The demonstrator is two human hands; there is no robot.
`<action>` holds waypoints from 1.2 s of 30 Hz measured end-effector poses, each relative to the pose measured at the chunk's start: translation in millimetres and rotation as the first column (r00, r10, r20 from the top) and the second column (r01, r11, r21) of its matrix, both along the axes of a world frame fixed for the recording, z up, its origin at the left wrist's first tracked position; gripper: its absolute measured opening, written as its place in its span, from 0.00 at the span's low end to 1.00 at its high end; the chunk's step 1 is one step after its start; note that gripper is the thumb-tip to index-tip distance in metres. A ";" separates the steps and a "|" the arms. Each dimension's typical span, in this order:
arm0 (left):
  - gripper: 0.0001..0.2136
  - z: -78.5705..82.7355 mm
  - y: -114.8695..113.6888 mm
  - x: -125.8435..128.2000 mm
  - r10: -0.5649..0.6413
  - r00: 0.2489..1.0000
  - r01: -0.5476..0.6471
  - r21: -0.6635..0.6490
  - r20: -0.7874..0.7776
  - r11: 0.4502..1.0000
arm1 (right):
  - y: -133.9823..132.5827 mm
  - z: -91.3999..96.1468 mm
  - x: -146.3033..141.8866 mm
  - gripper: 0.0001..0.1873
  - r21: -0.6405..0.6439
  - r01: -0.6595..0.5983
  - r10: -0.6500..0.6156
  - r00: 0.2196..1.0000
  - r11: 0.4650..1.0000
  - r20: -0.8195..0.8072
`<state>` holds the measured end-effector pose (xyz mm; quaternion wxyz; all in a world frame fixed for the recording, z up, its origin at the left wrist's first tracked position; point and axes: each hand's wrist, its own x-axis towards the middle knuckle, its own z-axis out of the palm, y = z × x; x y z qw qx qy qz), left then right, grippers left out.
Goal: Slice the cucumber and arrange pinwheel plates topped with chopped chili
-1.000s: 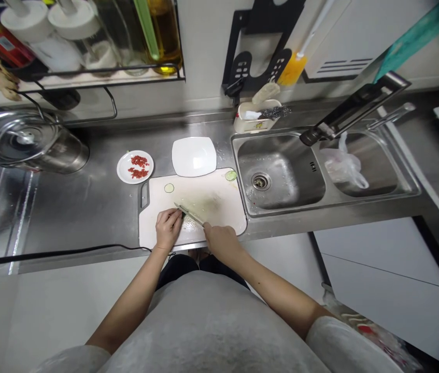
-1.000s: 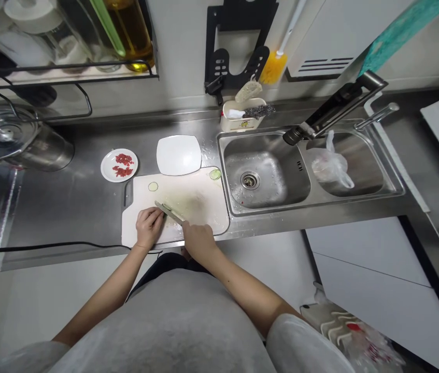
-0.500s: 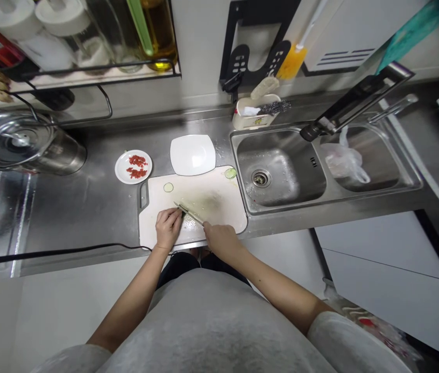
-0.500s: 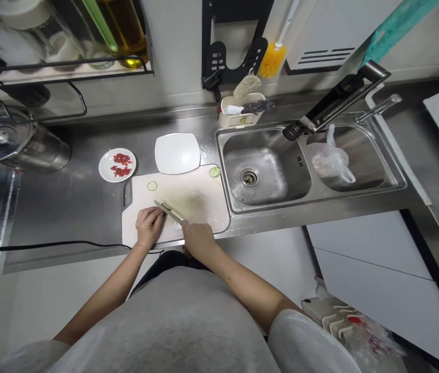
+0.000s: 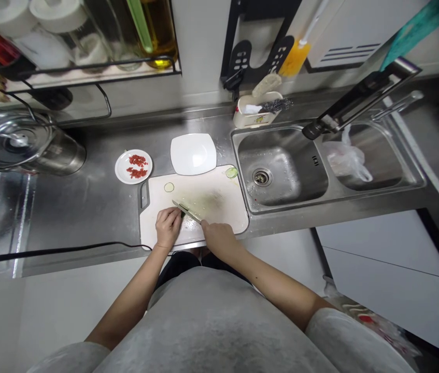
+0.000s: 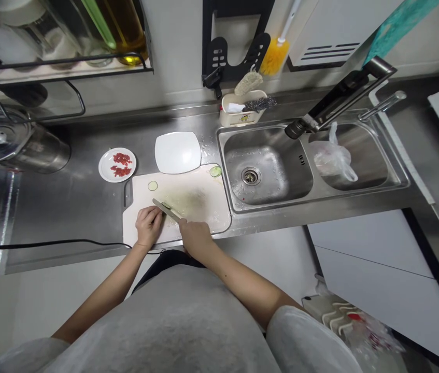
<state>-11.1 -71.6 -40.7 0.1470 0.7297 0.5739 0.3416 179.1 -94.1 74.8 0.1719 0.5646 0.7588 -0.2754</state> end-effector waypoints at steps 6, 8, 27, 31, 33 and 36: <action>0.08 0.9 1.4 -0.7 0.014 1.000 -0.014 0.004 -0.001 1.000 | 4.2 -1.1 -3.6 0.11 0.041 0.010 -0.009 1.000 0.999 -0.015; 0.08 1.5 1.0 -0.4 0.007 1.000 -0.007 -0.008 -0.008 1.000 | 6.2 -0.7 -4.8 0.10 0.039 0.015 -0.014 1.000 0.999 -0.018; 0.08 0.7 1.6 0.5 -0.015 1.000 0.015 -0.003 0.013 1.000 | 19.6 -1.3 -6.0 0.13 -0.028 0.002 -0.003 0.999 1.000 -0.032; 0.08 -0.4 2.1 -0.3 -0.018 0.999 0.018 -0.003 0.032 1.000 | 21.1 -2.5 -5.9 0.14 -0.016 0.004 -0.005 0.999 1.000 -0.033; 0.08 -0.6 2.4 -0.4 -0.030 0.998 0.029 0.024 0.055 0.999 | 22.8 -1.7 -5.7 0.14 -0.019 -0.004 0.003 1.000 1.000 -0.028; 0.08 -0.5 2.8 -0.2 -0.039 0.997 0.036 0.045 0.061 0.998 | 25.8 -0.4 -6.1 0.14 -0.031 -0.021 0.020 0.999 0.999 -0.029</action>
